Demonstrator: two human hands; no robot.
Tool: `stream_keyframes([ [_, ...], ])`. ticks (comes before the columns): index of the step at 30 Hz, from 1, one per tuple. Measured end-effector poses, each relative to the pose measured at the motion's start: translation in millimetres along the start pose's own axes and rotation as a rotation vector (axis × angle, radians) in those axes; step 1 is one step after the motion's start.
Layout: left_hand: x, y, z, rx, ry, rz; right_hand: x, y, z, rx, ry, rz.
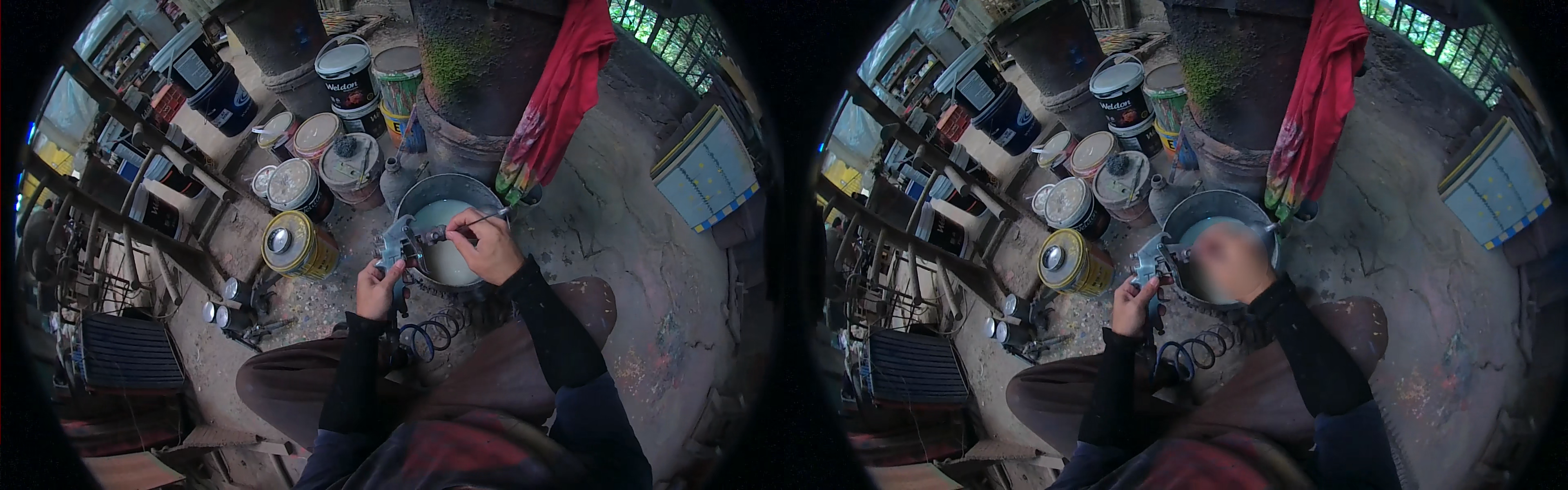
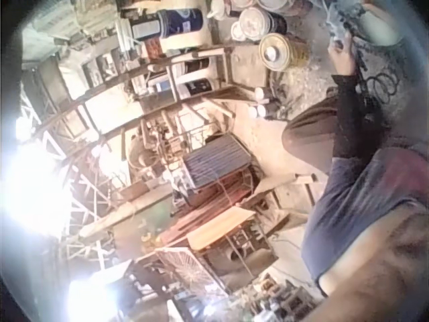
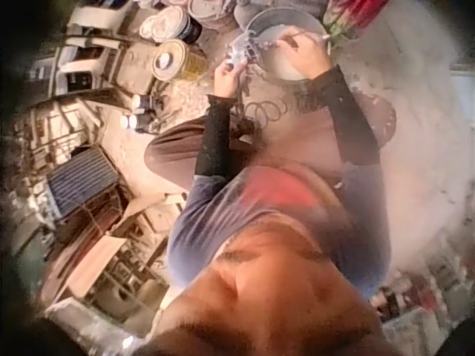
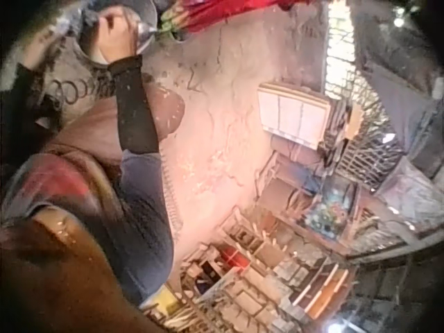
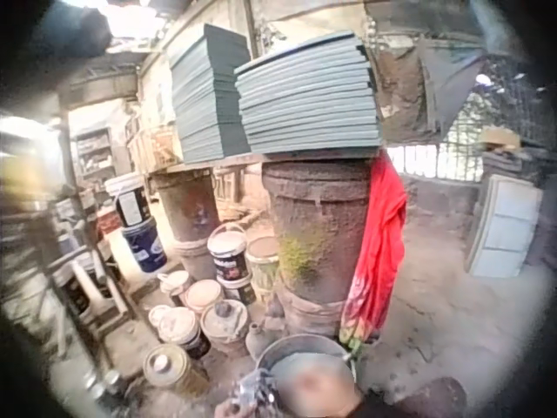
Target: The person sits on the floor and cleans a paint sprayer by repeatedly dipping it into a bucket of liquid and wiping the nozzle with a cloth. The person also pours liquid from a small metal cup into the bucket and rinses the cup.
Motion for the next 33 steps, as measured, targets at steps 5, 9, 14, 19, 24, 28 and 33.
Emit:
stream_keyframes([
  [5, 3, 5, 4, -0.018, 0.005, -0.014, -11, 5, 15, 0.028, 0.106, -0.136],
  [9, 7, 9, -3, 0.017, 0.034, 0.008, -16, 3, 18, -0.072, 0.044, -0.141],
  [14, 3, 5, -4, 0.001, -0.028, 0.078, -16, 6, 21, 0.009, 0.077, -0.112],
  [19, 3, 12, -2, 0.062, 0.053, 0.015, -17, 4, 22, -0.038, 0.037, -0.154],
  [24, 5, 14, -7, 0.071, -0.015, 0.040, -10, 6, 31, 0.024, 0.097, -0.128],
  [28, 4, 16, -4, 0.070, 0.028, 0.027, -14, 6, 24, 0.084, 0.092, -0.109],
  [33, 0, 16, -6, 0.081, 0.093, 0.058, -13, 4, 33, -0.002, 0.041, -0.151],
])
Point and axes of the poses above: each hand's wrist, its own y-axis away from the middle knuckle, its own z-axis out of the palm, x = y × z, the point moved 9 cm from there along -y, towards the middle knuckle, and after that the axes turned 8 degrees about z, right-handed, at the moved point
